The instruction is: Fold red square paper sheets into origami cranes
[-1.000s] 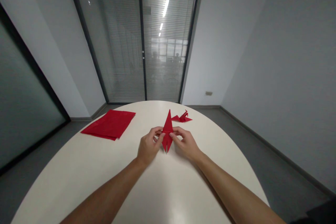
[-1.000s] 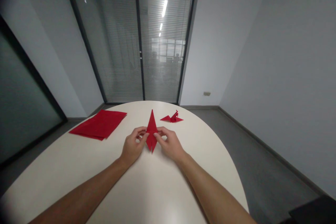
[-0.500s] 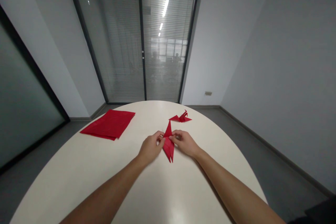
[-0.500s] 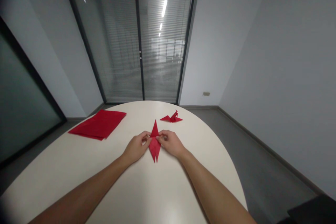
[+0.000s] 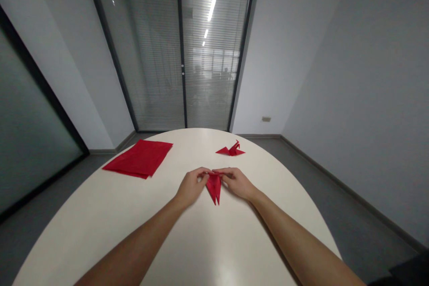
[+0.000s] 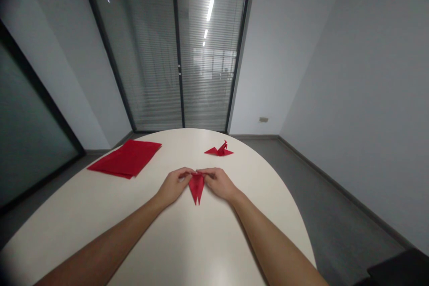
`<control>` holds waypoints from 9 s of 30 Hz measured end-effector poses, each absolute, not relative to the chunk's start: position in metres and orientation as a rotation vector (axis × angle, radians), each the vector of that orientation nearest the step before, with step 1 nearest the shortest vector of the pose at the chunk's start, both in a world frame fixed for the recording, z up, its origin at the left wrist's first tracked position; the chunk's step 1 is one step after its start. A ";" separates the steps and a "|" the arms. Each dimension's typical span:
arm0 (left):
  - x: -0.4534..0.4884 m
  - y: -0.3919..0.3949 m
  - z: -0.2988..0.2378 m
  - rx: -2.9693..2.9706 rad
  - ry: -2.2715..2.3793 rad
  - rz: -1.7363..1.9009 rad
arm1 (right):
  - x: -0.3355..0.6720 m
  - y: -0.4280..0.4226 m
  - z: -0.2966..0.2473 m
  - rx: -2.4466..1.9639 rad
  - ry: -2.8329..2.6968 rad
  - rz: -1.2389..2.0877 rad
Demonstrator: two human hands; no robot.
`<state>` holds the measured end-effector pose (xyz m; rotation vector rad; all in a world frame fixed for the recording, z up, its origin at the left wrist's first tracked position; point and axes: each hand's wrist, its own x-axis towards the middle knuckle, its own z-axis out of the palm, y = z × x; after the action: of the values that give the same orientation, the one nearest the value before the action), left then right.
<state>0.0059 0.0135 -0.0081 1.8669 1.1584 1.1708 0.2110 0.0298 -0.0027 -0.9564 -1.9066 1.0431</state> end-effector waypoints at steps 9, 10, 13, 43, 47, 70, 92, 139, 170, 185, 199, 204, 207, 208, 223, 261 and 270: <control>0.008 0.006 0.002 1.896 1.231 1.180 | 0.213 0.028 0.005 -1.032 -1.921 0.999; 0.008 0.005 0.003 1.910 1.236 1.183 | 0.212 0.027 0.006 -1.036 -1.902 1.007; 0.008 0.005 0.004 1.959 1.260 1.191 | 0.212 0.026 0.009 -1.044 -1.885 1.032; 0.010 0.007 0.002 1.812 1.139 1.152 | 0.207 0.026 0.008 -1.010 -1.750 1.114; 0.010 0.007 0.002 1.802 1.146 1.146 | 0.207 0.026 0.007 -0.993 -1.743 1.110; 0.010 0.004 0.003 1.876 1.168 1.095 | 0.205 0.023 0.010 -0.865 -1.740 1.075; 0.009 0.010 -0.003 1.781 1.285 1.227 | 0.205 0.022 0.005 -0.945 -1.784 1.010; 0.010 0.008 -0.001 1.691 1.198 1.199 | 0.206 0.014 0.020 -0.938 -2.239 0.280; 0.005 0.010 -0.001 2.016 1.272 1.242 | 0.207 0.013 0.024 -0.905 -2.243 0.276; 0.003 0.001 0.005 2.462 1.434 1.158 | 0.210 0.019 0.016 -1.147 -2.195 0.177; 0.006 -0.002 0.007 2.512 1.418 0.831 | 0.209 0.018 0.016 -1.267 -2.236 0.258; 0.005 -0.001 0.004 2.397 1.489 0.916 | 0.211 0.020 0.012 -1.201 -2.230 0.323; 0.004 0.001 0.002 2.401 1.489 0.940 | 0.211 0.021 0.010 -1.197 -2.192 0.366; 0.004 0.001 0.001 2.412 1.481 0.945 | 0.211 0.021 0.009 -1.200 -2.185 0.376; 0.002 0.005 -0.005 2.343 1.389 1.022 | 0.214 0.026 0.001 -1.170 -2.206 0.322; 0.001 0.011 -0.007 2.241 1.333 1.025 | 0.213 0.023 0.006 -1.165 -2.159 0.524; 0.004 0.005 0.000 2.323 1.322 1.007 | 0.213 0.022 0.008 -1.132 -2.245 0.420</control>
<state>0.0037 0.0047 -0.0002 2.3230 1.3220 1.0072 0.2130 0.0225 0.0076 -1.1322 -2.2454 0.4202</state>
